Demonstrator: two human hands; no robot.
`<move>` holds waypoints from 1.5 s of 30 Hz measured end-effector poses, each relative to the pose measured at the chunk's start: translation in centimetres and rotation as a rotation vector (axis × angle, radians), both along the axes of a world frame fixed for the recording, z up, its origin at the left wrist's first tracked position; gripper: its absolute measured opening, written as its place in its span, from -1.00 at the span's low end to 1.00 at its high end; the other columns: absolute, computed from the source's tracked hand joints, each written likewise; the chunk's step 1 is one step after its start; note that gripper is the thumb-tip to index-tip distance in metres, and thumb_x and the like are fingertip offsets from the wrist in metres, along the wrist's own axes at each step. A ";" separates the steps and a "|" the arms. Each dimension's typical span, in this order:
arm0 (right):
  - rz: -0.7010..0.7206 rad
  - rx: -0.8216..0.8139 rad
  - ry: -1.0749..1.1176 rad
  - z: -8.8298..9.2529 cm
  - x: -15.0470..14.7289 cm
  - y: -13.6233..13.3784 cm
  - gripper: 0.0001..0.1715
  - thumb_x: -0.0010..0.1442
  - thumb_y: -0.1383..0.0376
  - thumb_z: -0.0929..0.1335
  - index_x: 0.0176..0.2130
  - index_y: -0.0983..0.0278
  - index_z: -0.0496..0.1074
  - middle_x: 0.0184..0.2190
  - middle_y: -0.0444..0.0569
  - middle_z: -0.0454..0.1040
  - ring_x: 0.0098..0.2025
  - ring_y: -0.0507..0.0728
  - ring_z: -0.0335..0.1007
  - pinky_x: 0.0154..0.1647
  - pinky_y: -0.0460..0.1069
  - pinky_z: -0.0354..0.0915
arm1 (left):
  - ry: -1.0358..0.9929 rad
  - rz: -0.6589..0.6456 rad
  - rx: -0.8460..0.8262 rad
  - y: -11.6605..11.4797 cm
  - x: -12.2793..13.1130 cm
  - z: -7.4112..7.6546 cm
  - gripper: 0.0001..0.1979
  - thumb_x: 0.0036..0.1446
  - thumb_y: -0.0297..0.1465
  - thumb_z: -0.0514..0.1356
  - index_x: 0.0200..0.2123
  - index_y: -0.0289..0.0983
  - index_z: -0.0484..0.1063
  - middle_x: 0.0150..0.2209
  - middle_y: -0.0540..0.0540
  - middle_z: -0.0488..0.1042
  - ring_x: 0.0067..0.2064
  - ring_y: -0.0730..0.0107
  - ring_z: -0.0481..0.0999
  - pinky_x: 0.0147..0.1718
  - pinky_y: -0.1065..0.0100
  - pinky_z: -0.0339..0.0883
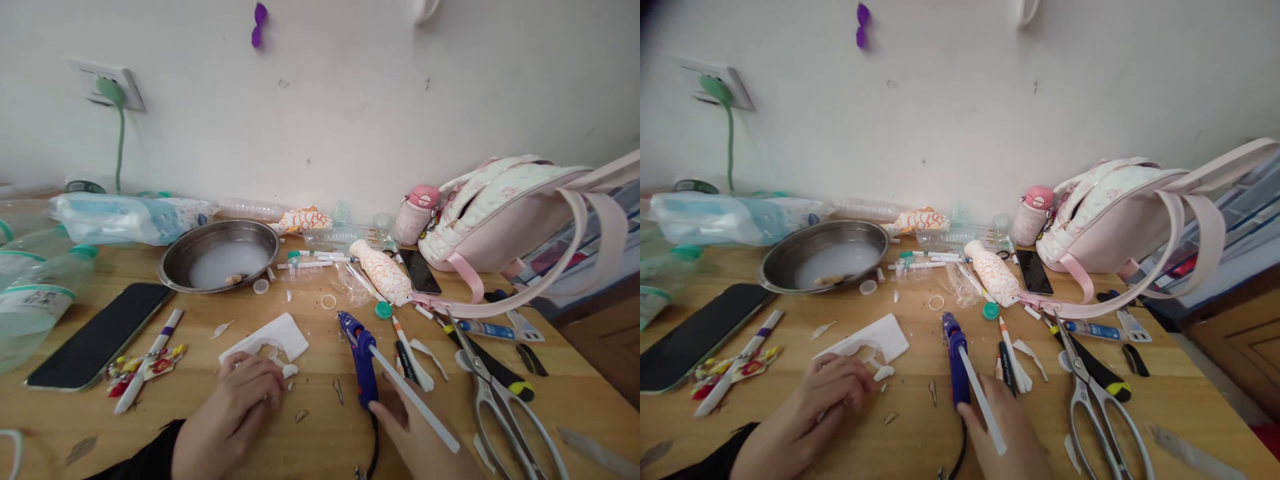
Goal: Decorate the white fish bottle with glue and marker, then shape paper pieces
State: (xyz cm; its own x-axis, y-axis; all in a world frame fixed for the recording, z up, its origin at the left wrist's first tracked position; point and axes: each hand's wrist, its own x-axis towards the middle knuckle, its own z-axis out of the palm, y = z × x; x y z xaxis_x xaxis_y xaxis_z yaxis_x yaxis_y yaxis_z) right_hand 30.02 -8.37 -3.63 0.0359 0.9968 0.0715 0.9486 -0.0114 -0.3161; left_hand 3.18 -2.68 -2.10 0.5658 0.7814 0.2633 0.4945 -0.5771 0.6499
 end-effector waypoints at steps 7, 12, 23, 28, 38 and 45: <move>-0.301 -0.209 -0.046 3.8 5.3 1.6 -0.63 0.09 0.20 0.23 -0.15 0.26 0.46 -0.31 0.05 0.54 -0.30 0.22 0.48 -0.31 0.04 0.35 | 0.008 0.000 0.024 0.0 -0.1 -0.1 -0.77 0.08 -0.61 -0.08 -0.49 -0.19 0.21 -0.37 0.04 0.45 -0.24 0.35 0.40 -0.12 0.19 0.07; -0.318 -0.177 -0.152 2.0 4.1 2.9 -0.47 -0.09 0.25 0.37 -0.10 0.45 0.41 -0.25 0.23 0.49 -0.17 0.33 0.42 -0.18 0.08 0.29 | 0.037 -0.011 0.044 0.1 -0.1 0.0 -0.77 0.10 -0.59 -0.08 -0.50 -0.20 0.22 -0.39 0.05 0.46 -0.26 0.37 0.41 -0.12 0.22 0.08; -0.478 -0.089 0.026 4.3 10.2 2.3 -0.51 0.06 0.07 0.18 -0.27 0.37 0.47 -0.45 0.13 0.57 -0.37 0.28 0.50 -0.40 0.04 0.33 | 0.046 0.013 0.070 0.1 -0.3 0.2 -0.79 0.09 -0.55 -0.05 -0.49 -0.19 0.27 -0.40 0.02 0.49 -0.26 0.33 0.43 -0.12 0.22 0.14; -0.511 -0.096 0.402 4.4 12.0 0.0 -0.40 0.10 -0.02 0.14 -0.18 0.34 0.46 -0.23 0.12 0.56 -0.21 0.23 0.50 -0.23 0.01 0.38 | 0.036 0.018 0.064 0.1 -0.2 0.3 -0.78 0.08 -0.57 -0.04 -0.49 -0.19 0.27 -0.40 0.02 0.49 -0.28 0.34 0.44 -0.14 0.23 0.16; -0.223 0.027 -0.100 0.5 11.3 0.7 -0.58 0.03 0.20 0.23 -0.18 0.27 0.52 -0.09 0.10 0.48 -0.02 0.27 0.33 -0.02 0.13 0.24 | 0.035 -0.011 0.022 0.2 -0.2 0.1 -0.76 0.10 -0.58 -0.08 -0.49 -0.20 0.24 -0.43 0.04 0.46 -0.32 0.37 0.42 -0.16 0.20 0.11; -0.030 0.066 -0.148 1.1 8.9 0.3 -0.55 0.17 0.25 0.15 -0.07 0.27 0.45 -0.02 0.06 0.44 -0.01 0.25 0.35 -0.02 0.19 0.26 | 0.034 -0.027 0.007 0.2 -0.2 0.1 -0.76 0.11 -0.57 -0.10 -0.50 -0.19 0.22 -0.43 0.02 0.46 -0.34 0.35 0.41 -0.16 0.19 0.12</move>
